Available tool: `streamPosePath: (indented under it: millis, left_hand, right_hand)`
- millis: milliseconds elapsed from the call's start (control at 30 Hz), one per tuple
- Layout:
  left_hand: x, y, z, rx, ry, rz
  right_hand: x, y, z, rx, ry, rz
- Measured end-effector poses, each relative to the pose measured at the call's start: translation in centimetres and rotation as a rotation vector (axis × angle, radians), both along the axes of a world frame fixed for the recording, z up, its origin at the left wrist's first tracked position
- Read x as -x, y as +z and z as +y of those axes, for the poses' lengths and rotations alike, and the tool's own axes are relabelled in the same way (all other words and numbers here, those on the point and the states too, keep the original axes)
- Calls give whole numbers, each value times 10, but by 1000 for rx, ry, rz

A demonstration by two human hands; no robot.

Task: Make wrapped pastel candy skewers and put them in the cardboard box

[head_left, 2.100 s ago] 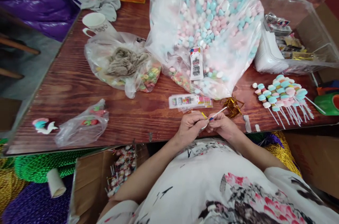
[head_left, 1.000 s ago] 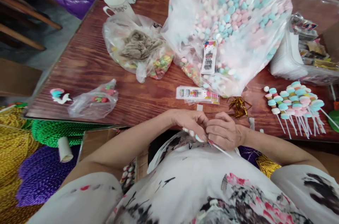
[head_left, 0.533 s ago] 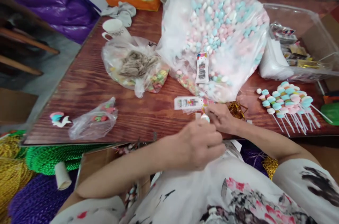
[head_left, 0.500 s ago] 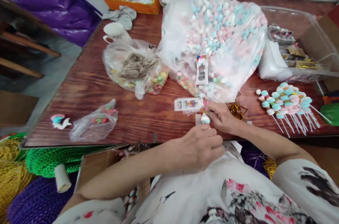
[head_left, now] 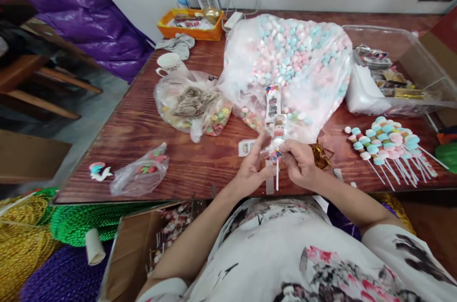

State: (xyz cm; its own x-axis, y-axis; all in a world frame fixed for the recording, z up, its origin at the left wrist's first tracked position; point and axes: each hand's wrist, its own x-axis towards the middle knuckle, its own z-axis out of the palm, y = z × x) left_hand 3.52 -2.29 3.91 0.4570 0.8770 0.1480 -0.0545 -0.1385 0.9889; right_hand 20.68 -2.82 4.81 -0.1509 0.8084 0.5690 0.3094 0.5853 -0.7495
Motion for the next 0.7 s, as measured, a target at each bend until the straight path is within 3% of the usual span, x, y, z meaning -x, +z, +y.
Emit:
streamPosePath:
  millis: [100, 167, 267, 333, 400, 467, 600, 700]
  left_hand:
    - [9, -8, 0, 347, -183, -220]
    - [17, -8, 4, 501, -202, -346]
    - [26, -5, 9, 629, -148, -459]
    - [26, -2, 11, 633, -71, -469]
    - [23, 3, 9, 592, -2, -452]
    - [22, 7, 7, 531, 13, -442]
    - [32, 12, 2, 416, -111, -408]
    - [42, 5, -6, 390, -7, -319]
  right_hand:
    - [5, 2, -7, -27, 10, 87]
    - [8, -5, -11, -25, 23, 116]
    - [11, -19, -17, -183, 116, -7]
    - [13, -28, -20, -303, 167, -152]
    - [15, -35, -23, -321, 158, -231]
    - [17, -40, -25, -227, 123, -204]
    - [20, -44, -26, 40, 82, -65]
    - [24, -44, -26, 109, 33, -37]
